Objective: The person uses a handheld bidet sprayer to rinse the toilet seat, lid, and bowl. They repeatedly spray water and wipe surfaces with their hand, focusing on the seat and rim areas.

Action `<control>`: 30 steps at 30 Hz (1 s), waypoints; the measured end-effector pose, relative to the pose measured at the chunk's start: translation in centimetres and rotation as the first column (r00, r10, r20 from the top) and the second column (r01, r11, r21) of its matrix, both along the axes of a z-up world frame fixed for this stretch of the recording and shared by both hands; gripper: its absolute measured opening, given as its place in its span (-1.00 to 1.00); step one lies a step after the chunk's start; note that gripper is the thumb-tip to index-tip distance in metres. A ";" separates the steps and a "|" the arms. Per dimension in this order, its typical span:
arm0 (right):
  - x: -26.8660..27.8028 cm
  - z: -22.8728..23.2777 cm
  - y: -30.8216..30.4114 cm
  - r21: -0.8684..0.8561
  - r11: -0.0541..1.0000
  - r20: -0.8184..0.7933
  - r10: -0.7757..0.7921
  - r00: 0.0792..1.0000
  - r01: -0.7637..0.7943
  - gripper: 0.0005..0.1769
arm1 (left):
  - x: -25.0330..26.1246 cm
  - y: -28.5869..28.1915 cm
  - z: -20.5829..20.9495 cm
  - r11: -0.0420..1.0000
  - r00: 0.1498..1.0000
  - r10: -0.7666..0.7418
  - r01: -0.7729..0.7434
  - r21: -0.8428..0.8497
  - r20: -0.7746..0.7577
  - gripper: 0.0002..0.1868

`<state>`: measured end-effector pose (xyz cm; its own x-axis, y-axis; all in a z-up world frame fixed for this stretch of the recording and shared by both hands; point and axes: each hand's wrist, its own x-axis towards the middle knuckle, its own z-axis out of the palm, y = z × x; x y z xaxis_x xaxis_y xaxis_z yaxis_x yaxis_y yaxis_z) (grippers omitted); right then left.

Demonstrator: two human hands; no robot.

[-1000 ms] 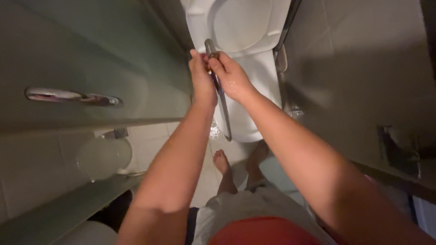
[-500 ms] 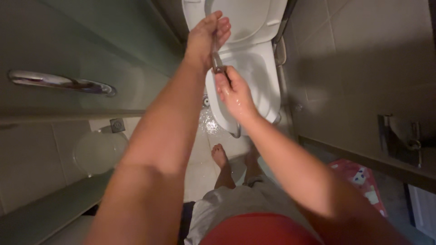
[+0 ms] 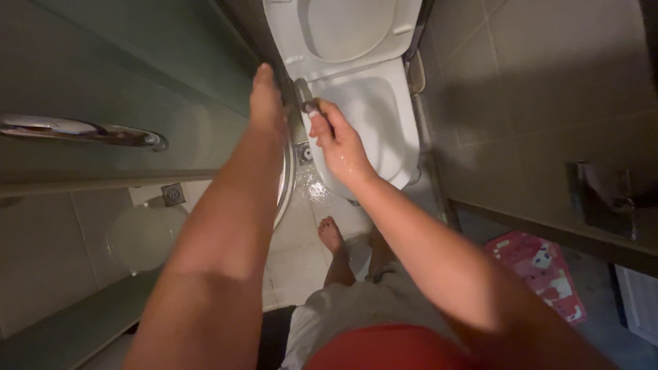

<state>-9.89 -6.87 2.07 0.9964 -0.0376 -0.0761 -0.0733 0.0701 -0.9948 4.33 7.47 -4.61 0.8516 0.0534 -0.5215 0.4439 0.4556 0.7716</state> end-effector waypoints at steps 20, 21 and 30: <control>-2.0 -6.0 -1.2 -0.096 0.993 -0.242 -0.092 0.966 0.070 -0.55 | -4.8 -2.0 -1.7 0.963 0.945 -0.173 0.222 0.155 -0.276 -0.17; -2.1 -6.5 -1.4 -0.081 0.993 -0.258 -0.099 0.961 0.081 -0.55 | -5.0 -2.5 -1.9 0.963 0.947 -0.188 0.229 0.139 -0.259 -0.17; -2.6 -8.5 -6.6 -0.164 0.963 -0.180 -0.243 0.953 0.215 -0.56 | -5.1 -6.8 -3.3 0.941 0.925 -0.313 0.334 0.064 -0.215 -0.17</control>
<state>-12.47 -13.42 -6.47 0.9255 -0.2871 -0.2469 -0.2667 -0.0314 -0.9633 -0.79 0.66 -7.93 0.7106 -0.1481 -0.6878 0.7030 0.1882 0.6858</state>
